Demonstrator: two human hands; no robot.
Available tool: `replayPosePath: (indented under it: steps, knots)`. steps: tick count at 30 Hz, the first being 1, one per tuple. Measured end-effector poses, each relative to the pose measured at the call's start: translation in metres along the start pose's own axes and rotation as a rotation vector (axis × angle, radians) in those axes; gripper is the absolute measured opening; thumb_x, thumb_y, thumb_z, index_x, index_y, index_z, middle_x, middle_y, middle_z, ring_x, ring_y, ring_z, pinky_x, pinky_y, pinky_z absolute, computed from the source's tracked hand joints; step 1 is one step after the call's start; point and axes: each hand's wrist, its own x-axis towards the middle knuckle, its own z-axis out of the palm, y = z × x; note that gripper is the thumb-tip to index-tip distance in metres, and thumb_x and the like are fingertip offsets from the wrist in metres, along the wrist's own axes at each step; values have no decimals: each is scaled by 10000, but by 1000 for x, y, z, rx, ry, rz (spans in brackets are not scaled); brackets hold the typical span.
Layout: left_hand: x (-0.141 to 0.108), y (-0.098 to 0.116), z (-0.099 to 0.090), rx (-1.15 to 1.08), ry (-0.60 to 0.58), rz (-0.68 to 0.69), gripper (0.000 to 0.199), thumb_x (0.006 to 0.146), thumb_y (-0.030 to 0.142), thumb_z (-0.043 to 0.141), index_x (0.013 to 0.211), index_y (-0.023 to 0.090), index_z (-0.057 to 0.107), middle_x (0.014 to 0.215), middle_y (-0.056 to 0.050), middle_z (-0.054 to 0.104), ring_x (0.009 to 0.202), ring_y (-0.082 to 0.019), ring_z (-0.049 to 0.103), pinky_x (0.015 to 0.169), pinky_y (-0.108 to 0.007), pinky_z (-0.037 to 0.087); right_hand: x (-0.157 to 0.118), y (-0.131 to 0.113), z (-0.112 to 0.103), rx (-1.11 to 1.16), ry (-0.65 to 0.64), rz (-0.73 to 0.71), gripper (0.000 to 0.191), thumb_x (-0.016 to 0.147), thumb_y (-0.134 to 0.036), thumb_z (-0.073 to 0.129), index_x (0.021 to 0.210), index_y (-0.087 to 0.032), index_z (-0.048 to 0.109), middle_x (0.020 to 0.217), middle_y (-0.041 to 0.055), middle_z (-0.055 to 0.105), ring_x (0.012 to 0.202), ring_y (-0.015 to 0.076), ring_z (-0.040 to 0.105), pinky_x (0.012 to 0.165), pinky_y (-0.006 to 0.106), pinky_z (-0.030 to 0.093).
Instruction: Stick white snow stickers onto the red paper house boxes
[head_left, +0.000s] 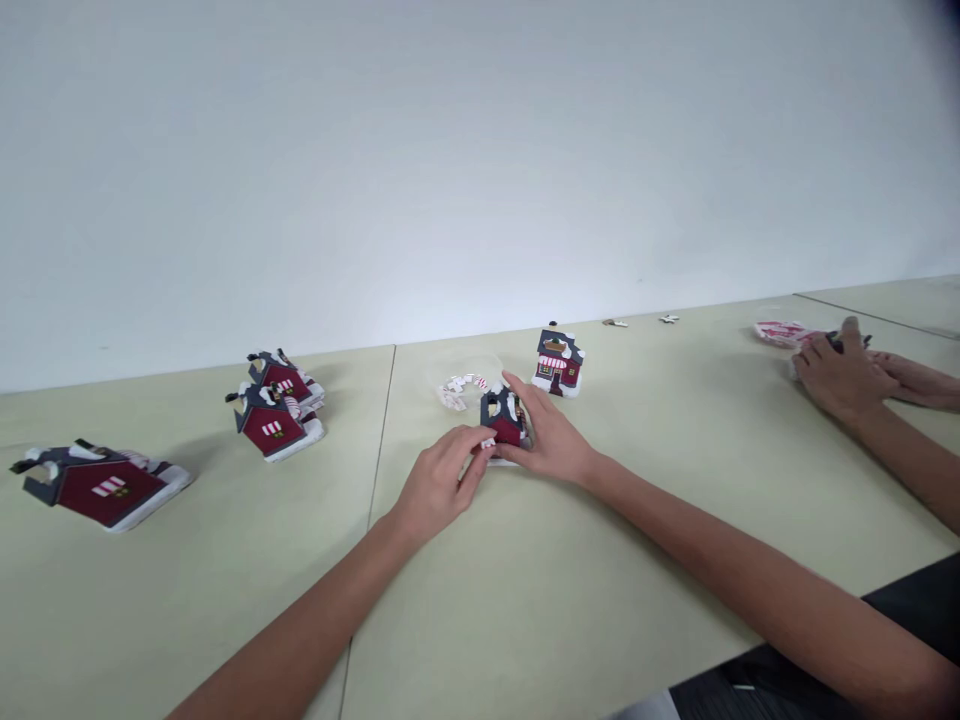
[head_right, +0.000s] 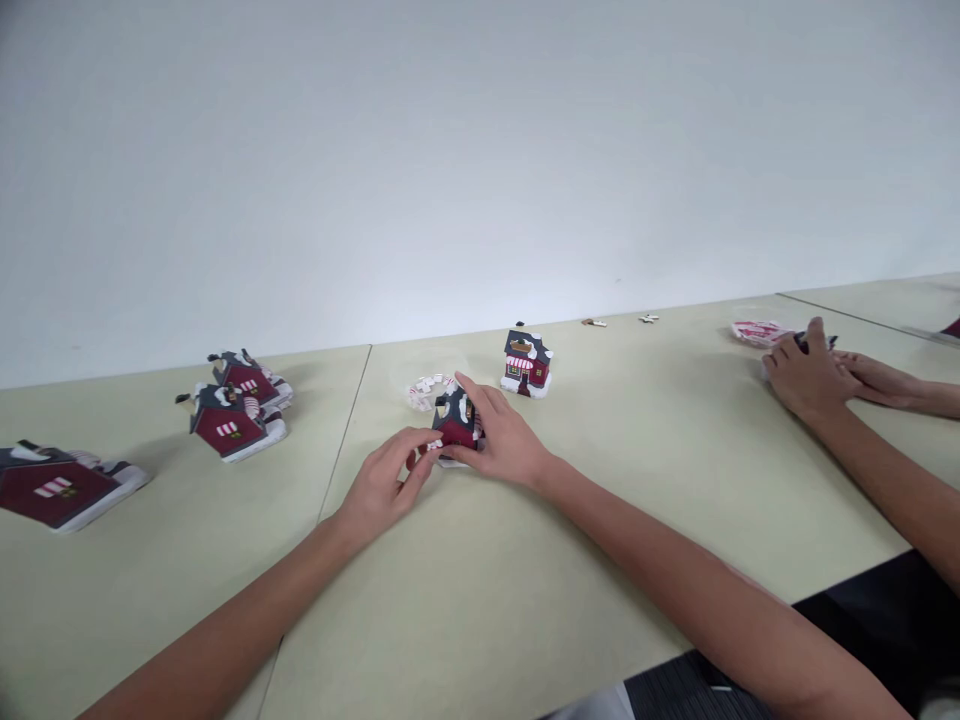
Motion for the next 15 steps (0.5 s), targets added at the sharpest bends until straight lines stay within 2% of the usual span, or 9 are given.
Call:
replayPosePath:
  steps: [3,7,11,15]
  knots:
    - [-1,-1,1,67,-38,-2,141,979,245,539,1111,198,558,991,-41,673,838,-139,643,726,-254,535,0,0,2,28,-7,9,1016,834,-492,711,1596,-271,76,1500,144,413,1382,336,411,1109,531,410]
    - [1,-3,2,47,-39,9,93,980,231,535,1023,204,612,927,-34,688,855,-149,655,761,-267,552,0,-2,2,40,-8,34,996,832,-463,713,1594,-276,100,1468,142,419,1346,326,449,1093,520,432]
    - [2,-5,2,-17,-28,79,165,970,168,539,1079,202,658,999,-59,708,941,-158,664,834,-284,559,0,-4,2,45,-7,28,972,818,-440,728,1583,-291,148,1453,136,427,1328,322,468,1084,521,445]
    - [1,-6,3,2,-3,51,191,974,176,534,1116,204,659,1017,-66,707,949,-162,666,784,-275,567,-1,-3,3,65,0,15,955,825,-482,716,1579,-289,162,1481,134,420,1362,323,445,1108,528,425]
